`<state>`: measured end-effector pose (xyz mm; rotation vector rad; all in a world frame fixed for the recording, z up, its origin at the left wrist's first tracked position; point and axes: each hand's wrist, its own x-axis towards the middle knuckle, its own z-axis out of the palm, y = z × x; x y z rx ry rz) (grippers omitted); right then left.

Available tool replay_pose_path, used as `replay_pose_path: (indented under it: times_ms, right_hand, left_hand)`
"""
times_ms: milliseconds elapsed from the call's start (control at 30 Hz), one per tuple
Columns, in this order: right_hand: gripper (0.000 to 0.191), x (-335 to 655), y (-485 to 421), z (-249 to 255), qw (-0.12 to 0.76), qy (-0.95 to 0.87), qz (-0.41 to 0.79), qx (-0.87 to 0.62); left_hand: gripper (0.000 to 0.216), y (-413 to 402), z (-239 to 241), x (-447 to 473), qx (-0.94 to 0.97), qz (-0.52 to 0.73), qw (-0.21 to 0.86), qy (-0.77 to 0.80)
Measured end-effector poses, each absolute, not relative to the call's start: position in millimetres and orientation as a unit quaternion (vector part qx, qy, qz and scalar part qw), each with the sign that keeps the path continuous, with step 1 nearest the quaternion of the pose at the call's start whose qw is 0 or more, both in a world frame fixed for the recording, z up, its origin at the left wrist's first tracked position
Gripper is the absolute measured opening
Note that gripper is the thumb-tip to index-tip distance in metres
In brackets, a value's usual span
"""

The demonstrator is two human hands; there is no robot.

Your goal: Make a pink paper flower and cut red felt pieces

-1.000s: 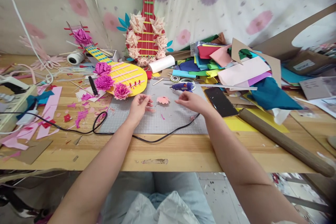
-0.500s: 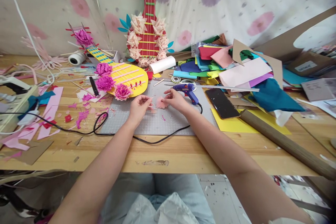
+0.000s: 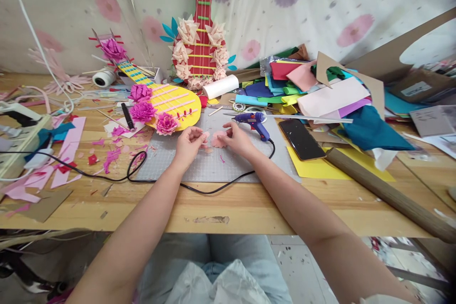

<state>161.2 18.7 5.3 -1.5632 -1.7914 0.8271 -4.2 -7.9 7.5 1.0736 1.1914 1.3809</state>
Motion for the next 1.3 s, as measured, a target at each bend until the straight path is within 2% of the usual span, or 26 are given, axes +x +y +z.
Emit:
replay_pose_path:
  times_ms: [167,367,700,1300]
  right_hand:
    - [0.042,164.0,22.3,4.1,0.391,-0.626,0.417,-0.530]
    - [0.049,174.7,18.6,7.9,0.399,-0.620,0.506,-0.447]
    - [0.042,173.8,14.9,9.4,0.386,-0.652,0.503,-0.416]
    - [0.041,169.6,11.0,12.8,0.385,-0.654,0.503,-0.414]
  left_hand:
    - [0.046,-10.3,14.6,-6.1,0.417,0.537,0.533,0.504]
    - [0.050,-14.9,20.7,-10.2,0.448,0.465,0.566,0.513]
    - [0.054,-17.3,17.7,-8.0,0.462,0.430,0.573,0.523]
    - [0.054,-18.1,16.6,-5.4,0.462,0.416,0.559,0.549]
